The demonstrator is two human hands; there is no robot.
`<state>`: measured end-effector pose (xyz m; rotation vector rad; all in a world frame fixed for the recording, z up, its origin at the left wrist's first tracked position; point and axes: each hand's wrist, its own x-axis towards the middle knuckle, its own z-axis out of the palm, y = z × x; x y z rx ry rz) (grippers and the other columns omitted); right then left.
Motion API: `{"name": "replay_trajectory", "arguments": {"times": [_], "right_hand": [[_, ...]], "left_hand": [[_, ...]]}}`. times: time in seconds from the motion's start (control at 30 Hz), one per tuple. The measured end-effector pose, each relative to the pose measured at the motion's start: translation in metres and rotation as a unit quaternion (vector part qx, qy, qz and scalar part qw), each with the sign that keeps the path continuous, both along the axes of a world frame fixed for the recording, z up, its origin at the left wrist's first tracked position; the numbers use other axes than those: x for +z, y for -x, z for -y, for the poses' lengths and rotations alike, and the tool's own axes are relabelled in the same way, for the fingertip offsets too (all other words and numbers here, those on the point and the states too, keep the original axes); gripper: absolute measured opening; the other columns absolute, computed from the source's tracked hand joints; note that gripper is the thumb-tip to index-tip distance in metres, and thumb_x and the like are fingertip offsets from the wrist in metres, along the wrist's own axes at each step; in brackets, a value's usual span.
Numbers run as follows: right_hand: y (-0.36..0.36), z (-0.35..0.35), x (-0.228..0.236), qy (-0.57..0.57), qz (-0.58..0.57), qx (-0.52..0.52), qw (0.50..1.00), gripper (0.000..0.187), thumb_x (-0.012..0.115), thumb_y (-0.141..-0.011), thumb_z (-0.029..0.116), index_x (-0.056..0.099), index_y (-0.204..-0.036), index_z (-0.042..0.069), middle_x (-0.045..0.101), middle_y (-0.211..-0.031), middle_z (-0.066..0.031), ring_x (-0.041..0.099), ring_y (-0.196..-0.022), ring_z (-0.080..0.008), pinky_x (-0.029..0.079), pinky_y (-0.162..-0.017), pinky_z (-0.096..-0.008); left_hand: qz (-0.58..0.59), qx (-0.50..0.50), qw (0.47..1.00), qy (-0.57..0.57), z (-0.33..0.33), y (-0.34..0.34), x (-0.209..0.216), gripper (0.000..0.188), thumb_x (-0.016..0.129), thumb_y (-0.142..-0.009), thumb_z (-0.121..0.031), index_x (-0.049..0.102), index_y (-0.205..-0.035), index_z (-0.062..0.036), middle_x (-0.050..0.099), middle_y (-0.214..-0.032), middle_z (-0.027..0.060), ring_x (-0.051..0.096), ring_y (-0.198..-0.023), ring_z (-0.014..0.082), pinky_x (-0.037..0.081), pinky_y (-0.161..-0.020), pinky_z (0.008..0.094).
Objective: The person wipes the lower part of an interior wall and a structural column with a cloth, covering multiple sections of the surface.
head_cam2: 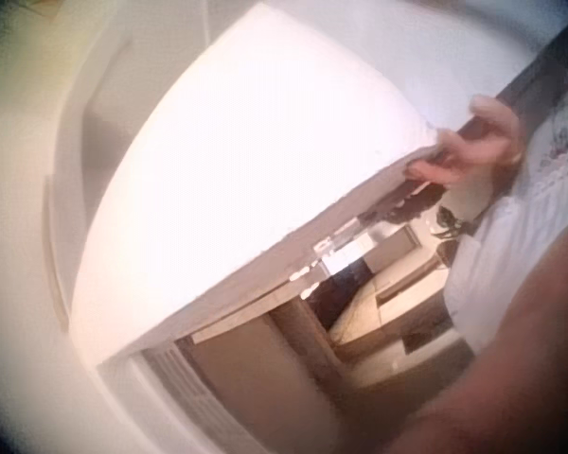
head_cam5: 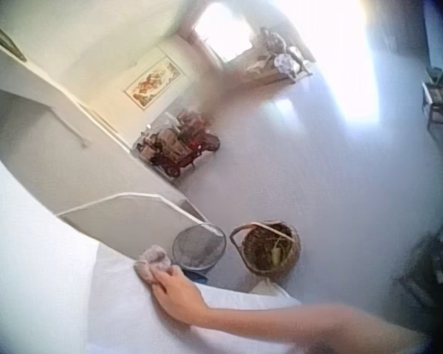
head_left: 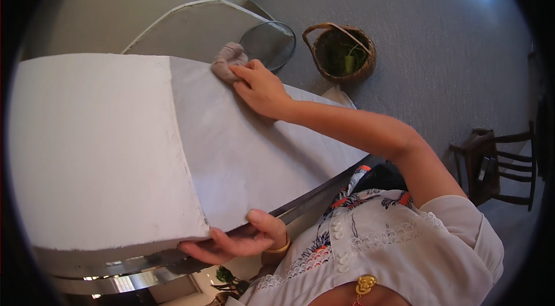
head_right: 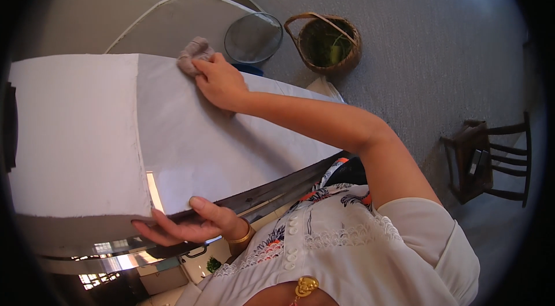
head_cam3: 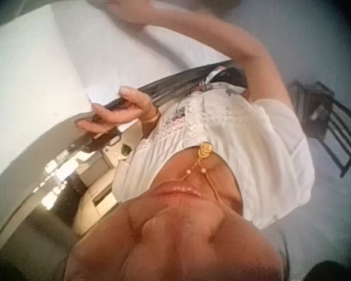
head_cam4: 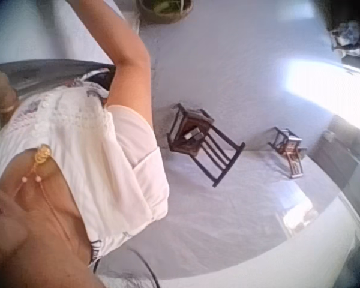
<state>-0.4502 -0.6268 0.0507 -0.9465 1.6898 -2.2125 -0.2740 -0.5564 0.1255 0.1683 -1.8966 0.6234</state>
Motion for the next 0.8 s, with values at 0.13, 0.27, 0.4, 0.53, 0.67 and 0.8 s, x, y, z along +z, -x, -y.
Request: {"name": "replay_trajectory", "arguments": {"times": [0.13,0.27,0.4,0.53,0.67,0.8], "right_hand": [[-0.018,-0.037,0.026,0.065,-0.058,0.003,0.996,0.03,0.049,-0.081,0.017,0.054,-0.109,0.011,0.047,-0.099,-0.0175,0.052,-0.087,-0.0328,0.042,-0.077,-0.038],[-0.055,-0.099,0.032,0.113,-0.116,0.06,0.985,0.032,0.055,-0.077,0.013,0.053,-0.109,0.009,0.047,-0.1,-0.018,0.053,-0.081,-0.0334,0.044,-0.069,-0.0367],[-0.063,-0.149,0.025,0.176,-0.182,0.13,0.959,0.031,0.06,-0.072,0.014,0.054,-0.103,0.009,0.048,-0.097,-0.0173,0.054,-0.075,-0.0333,0.045,-0.063,-0.0375],[-0.052,-0.134,0.03,0.203,-0.251,0.134,0.937,0.023,0.062,-0.07,0.016,0.052,-0.089,0.008,0.049,-0.092,-0.0154,0.054,-0.074,-0.033,0.045,-0.06,-0.0384],[-0.031,-0.074,0.042,0.128,-0.193,0.02,0.973,0.02,0.061,-0.072,0.018,0.049,-0.084,0.008,0.049,-0.089,-0.0138,0.053,-0.075,-0.0331,0.044,-0.061,-0.0392],[0.012,0.007,0.055,0.057,-0.144,-0.047,0.987,0.017,0.056,-0.078,0.021,0.048,-0.085,0.007,0.05,-0.09,-0.0144,0.053,-0.08,-0.0341,0.044,-0.065,-0.0407]], "left_hand": [[-0.013,0.028,1.0,-0.002,-0.002,0.0,-0.006,0.047,0.046,-0.084,-0.024,0.039,-0.123,0.0021,0.017,-0.136,0.022,0.022,-0.127,0.0364,0.028,-0.099,0.0479],[-0.041,0.023,0.999,-0.013,0.004,-0.009,-0.007,0.044,0.046,-0.082,-0.025,0.042,-0.12,-0.0031,0.022,-0.134,0.0266,0.017,-0.126,0.0432,0.02,-0.097,0.0585],[-0.048,-0.014,0.999,-0.018,0.004,0.0,-0.009,0.04,0.043,-0.086,-0.024,0.042,-0.121,-0.0032,0.023,-0.134,0.024,0.02,-0.126,0.0398,0.023,-0.097,0.0555],[-0.04,0.005,0.999,-0.005,0.003,-0.004,-0.009,0.04,0.041,-0.087,-0.023,0.041,-0.121,-0.0006,0.024,-0.134,0.023,0.022,-0.127,0.0375,0.024,-0.098,0.0535],[-0.025,0.049,0.998,0.004,0.001,-0.008,-0.011,0.042,0.042,-0.087,-0.026,0.041,-0.12,-0.0005,0.023,-0.134,0.0243,0.022,-0.127,0.0384,0.023,-0.099,0.054],[-0.035,0.031,0.999,-0.015,0.002,-0.014,-0.014,0.045,0.047,-0.081,-0.028,0.041,-0.12,-0.007,0.022,-0.134,0.0239,0.013,-0.127,0.0464,0.02,-0.095,0.0617]]}}
